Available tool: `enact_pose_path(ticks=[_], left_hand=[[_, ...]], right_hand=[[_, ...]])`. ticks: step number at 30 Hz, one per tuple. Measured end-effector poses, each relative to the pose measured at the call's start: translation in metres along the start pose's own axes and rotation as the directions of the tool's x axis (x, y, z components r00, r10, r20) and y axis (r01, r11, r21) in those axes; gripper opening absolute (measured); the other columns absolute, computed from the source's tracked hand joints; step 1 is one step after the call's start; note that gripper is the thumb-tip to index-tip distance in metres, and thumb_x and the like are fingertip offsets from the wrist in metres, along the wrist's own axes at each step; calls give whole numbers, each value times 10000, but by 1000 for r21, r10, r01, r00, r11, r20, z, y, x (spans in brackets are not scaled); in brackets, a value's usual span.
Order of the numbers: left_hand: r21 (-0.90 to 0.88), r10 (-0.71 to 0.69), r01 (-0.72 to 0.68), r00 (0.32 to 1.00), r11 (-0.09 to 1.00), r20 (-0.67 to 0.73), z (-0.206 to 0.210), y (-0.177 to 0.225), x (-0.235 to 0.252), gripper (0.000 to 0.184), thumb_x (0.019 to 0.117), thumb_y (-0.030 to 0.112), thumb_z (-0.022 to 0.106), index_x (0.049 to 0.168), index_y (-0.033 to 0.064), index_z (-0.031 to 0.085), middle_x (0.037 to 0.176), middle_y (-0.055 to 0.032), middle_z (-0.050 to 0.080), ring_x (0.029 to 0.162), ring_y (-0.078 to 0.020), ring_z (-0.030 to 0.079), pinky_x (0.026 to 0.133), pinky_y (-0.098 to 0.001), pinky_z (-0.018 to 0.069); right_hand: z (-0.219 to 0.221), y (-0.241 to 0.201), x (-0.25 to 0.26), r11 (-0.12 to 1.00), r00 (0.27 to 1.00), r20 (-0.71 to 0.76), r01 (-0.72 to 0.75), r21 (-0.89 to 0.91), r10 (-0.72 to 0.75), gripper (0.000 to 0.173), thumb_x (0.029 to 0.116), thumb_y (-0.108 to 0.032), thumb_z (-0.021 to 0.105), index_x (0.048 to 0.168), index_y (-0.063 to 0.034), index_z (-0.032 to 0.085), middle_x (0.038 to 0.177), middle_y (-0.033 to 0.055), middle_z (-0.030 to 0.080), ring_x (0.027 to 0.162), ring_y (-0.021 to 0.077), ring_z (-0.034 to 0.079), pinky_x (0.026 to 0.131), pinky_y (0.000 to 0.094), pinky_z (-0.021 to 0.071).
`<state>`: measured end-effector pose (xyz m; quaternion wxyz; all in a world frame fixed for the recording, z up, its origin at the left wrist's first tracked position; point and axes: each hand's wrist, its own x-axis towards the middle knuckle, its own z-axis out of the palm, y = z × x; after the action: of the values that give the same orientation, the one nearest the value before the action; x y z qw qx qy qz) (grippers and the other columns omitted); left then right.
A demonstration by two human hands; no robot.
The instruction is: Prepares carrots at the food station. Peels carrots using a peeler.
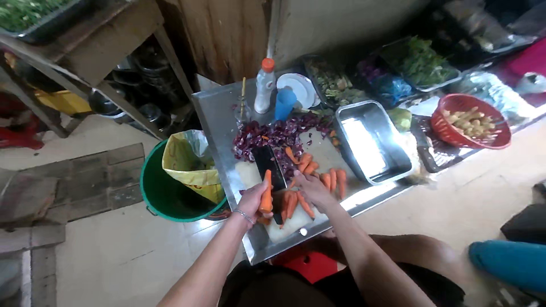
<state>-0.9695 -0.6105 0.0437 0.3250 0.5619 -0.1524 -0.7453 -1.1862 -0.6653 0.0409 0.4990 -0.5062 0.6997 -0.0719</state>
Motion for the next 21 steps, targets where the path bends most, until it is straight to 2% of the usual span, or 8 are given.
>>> enact_pose_path(ticks=[2, 5, 8, 10, 12, 17, 19, 21], left_hand=[[-13, 117, -123, 970, 992, -212, -18, -19, 0, 364, 1008, 393, 624, 1221, 98, 620, 867, -104, 650, 686, -215, 648, 622, -383, 577], [23, 220, -245, 819, 969, -530, -75, -56, 5, 288, 919, 138, 714, 1168, 35, 612, 822, -137, 645, 630, -230, 621, 580, -406, 555], [317, 274, -69, 695, 946, -665, -158, -103, 29, 330, 921, 174, 724, 1236, 92, 673, 852, -122, 695, 642, -229, 646, 591, -424, 558], [563, 290, 150, 734, 813, -614, -196, -122, 50, 407, 904, 190, 726, 1299, 108, 671, 1174, -150, 701, 996, -330, 697, 878, -574, 563], [701, 261, 214, 823, 680, -505, -221, -135, 79, 452, 887, 195, 743, 1322, 104, 664, 1447, -155, 568, 1239, -368, 611, 1014, -607, 507], [673, 120, 205, 908, 710, -403, -247, -164, 143, 494, 860, 185, 785, 1330, 98, 659, 1538, -190, 467, 1231, -418, 598, 989, -636, 505], [678, 79, 228, 918, 699, -390, -248, -161, 147, 548, 876, 234, 797, 1376, 83, 633, 1568, -205, 431, 1304, -426, 552, 1053, -629, 464], [720, 96, 272, 900, 638, -425, -251, -157, 145, 482, 915, 314, 759, 1323, 74, 665, 1454, -214, 547, 1273, -413, 580, 1040, -620, 478]], right_hand=[[5, 1, -17, 988, 1000, 16, -21, 151, 18, 647, 1026, -674, 399, 1214, -99, 630, 685, 55, 517, 500, 159, 470, 468, 341, 455], [4, 18, -35, 971, 999, 33, 14, 237, -23, 479, 1052, -540, 496, 1218, -114, 640, 613, 12, 461, 448, 123, 429, 437, 303, 433], [3, 40, -42, 956, 997, -12, 77, 284, -77, 410, 1043, -479, 540, 1089, -84, 639, 602, 15, 465, 438, 131, 440, 421, 308, 441], [4, 52, -44, 950, 995, -33, 104, 293, -99, 404, 1031, -454, 569, 1126, -71, 651, 599, 20, 486, 431, 139, 459, 411, 318, 456], [7, 62, -45, 962, 994, -41, 105, 250, -98, 372, 1038, -405, 566, 1140, -58, 650, 595, 17, 490, 424, 138, 460, 410, 322, 456], [19, 76, -65, 988, 991, -20, 131, 83, -130, 403, 1021, -476, 549, 1095, -91, 643, 611, 25, 520, 439, 165, 490, 411, 352, 466], [20, 82, -75, 988, 989, -15, 150, 19, -150, 415, 1016, -483, 537, 1093, -88, 640, 592, 7, 512, 431, 155, 490, 404, 346, 462], [19, 87, -82, 988, 988, -17, 153, -9, -153, 409, 1015, -456, 546, 1093, -67, 643, 597, 11, 518, 441, 157, 499, 413, 355, 469]])
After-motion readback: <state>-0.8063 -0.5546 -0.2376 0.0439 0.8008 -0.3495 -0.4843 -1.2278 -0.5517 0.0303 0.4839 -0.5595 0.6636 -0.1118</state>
